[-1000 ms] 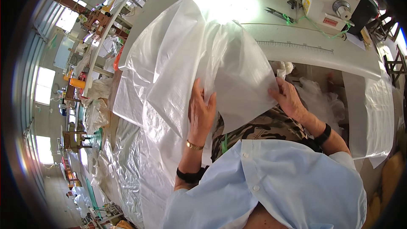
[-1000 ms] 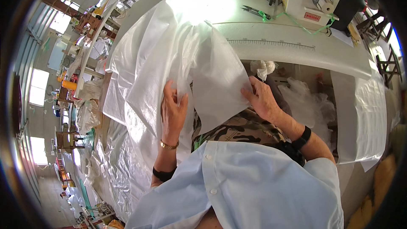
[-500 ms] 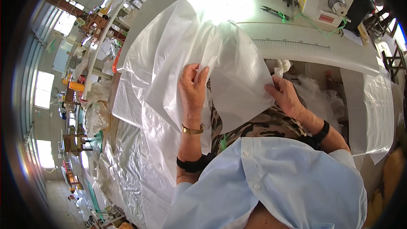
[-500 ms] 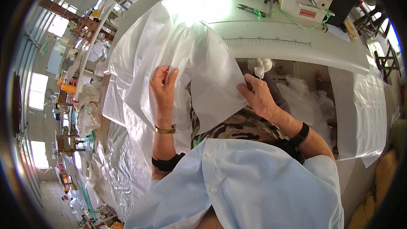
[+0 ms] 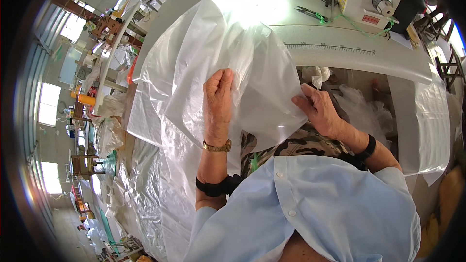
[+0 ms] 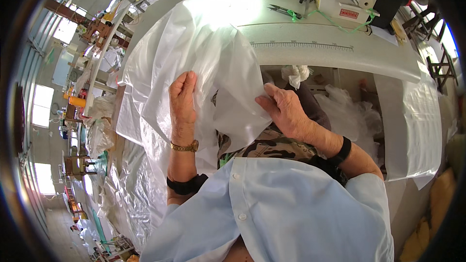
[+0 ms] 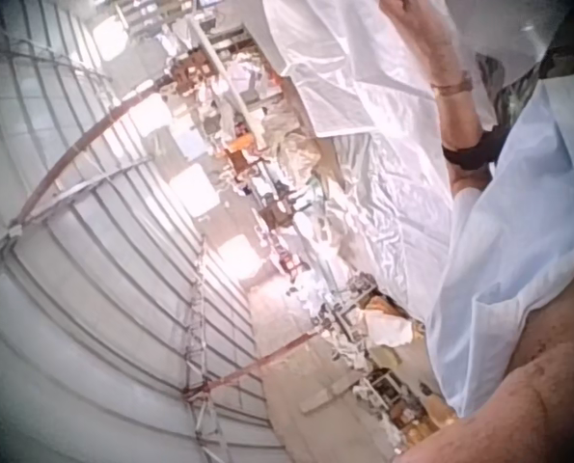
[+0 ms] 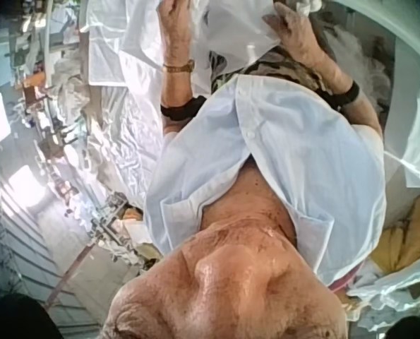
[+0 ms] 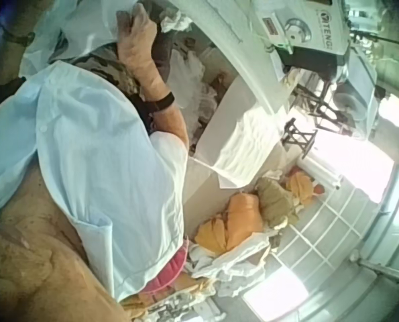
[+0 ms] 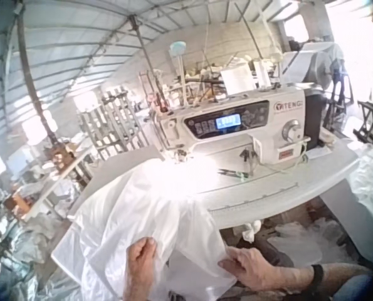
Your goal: Sew together large white plastic sheets using an industrial sewing machine.
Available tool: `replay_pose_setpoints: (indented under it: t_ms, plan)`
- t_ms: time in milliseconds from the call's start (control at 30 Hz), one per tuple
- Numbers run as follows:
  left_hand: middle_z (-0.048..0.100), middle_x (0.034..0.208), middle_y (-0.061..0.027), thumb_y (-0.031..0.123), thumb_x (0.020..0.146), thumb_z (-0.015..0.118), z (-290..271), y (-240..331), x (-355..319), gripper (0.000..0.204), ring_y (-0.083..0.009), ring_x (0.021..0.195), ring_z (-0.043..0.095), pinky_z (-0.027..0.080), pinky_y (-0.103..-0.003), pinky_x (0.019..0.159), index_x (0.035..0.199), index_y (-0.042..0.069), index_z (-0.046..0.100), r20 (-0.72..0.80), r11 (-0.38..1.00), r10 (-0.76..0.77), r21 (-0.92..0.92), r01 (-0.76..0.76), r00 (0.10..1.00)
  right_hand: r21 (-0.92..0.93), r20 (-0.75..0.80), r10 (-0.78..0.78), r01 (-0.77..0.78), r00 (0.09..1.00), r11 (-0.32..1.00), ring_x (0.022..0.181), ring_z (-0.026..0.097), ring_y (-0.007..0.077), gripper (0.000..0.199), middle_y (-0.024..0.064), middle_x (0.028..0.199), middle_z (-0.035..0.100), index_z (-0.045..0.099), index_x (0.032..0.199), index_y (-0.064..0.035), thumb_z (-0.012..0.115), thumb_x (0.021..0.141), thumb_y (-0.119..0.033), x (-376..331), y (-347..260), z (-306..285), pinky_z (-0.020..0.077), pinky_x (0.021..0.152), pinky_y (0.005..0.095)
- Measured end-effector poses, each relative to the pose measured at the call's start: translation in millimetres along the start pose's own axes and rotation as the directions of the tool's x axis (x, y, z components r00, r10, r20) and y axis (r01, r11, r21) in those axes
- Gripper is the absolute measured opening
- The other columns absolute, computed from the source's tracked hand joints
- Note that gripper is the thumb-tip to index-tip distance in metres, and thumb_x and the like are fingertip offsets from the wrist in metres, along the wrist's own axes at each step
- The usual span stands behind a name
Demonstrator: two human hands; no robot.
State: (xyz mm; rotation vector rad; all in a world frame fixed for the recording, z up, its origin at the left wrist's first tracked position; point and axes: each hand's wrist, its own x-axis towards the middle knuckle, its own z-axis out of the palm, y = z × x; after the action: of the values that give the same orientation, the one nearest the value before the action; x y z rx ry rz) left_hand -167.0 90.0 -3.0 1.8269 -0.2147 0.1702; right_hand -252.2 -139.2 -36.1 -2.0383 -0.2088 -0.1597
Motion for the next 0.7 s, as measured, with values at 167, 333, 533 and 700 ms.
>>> replay_pose_setpoints:
  t_ms: [167, 333, 533, 700]
  plan:
    - [0.039, 0.068, 0.0082, 0.023, 0.099, 0.056, 8.2, 0.9, -4.7, 0.026, -0.0042, 0.065, 0.031, 0.027, -0.021, 0.059, 0.1, -0.001, 0.065, -0.037, 0.999, 0.039, 0.018, -0.039, 0.999, -0.041, 0.036, -0.151, 0.152, 0.988, 0.987, 0.059, 0.043, 0.0376, 0.026, 0.0187, 0.063, 0.045, 0.043, 0.079, 0.0001, 0.063, 0.091, -0.011, 10.0, -19.9, -0.1, 0.0383, 0.054, 0.04]
    - [0.043, 0.07, 0.0072, 0.018, 0.097, 0.059, 1.4, 3.3, -13.7, 0.02, -0.0032, 0.064, 0.032, 0.029, -0.02, 0.059, 0.103, 0.0, 0.064, -0.005, 0.993, 0.087, 0.077, -0.087, 0.996, -0.037, 0.125, -0.167, 0.173, 0.978, 0.984, 0.059, 0.048, 0.0385, 0.027, 0.0186, 0.062, 0.049, 0.043, 0.079, -0.0005, 0.064, 0.09, -0.013, 16.4, -18.3, 9.5, 0.039, 0.054, 0.0416]
    - [0.05, 0.072, 0.0042, 0.014, 0.092, 0.064, -4.4, -11.1, -13.2, 0.016, -0.0043, 0.061, 0.035, 0.032, -0.021, 0.056, 0.099, 0.0, 0.064, 0.055, 0.977, 0.099, 0.185, -0.108, 0.994, -0.094, 0.117, -0.189, 0.2, 0.975, 0.975, 0.058, 0.052, 0.0392, 0.027, 0.0174, 0.06, 0.051, 0.045, 0.078, -0.0019, 0.065, 0.089, -0.014, 17.0, -16.0, 17.5, 0.0401, 0.053, 0.0423]
    - [0.053, 0.074, 0.0025, 0.016, 0.091, 0.066, -3.8, -12.0, -9.8, 0.017, -0.005, 0.062, 0.038, 0.034, -0.022, 0.056, 0.093, -0.001, 0.063, 0.081, 0.978, 0.045, 0.202, -0.061, 0.996, -0.083, 0.104, -0.214, 0.222, 0.971, 0.971, 0.058, 0.053, 0.0392, 0.027, 0.0174, 0.06, 0.051, 0.045, 0.078, -0.0019, 0.066, 0.089, -0.016, 16.4, -14.0, 20.7, 0.0404, 0.053, 0.0434]
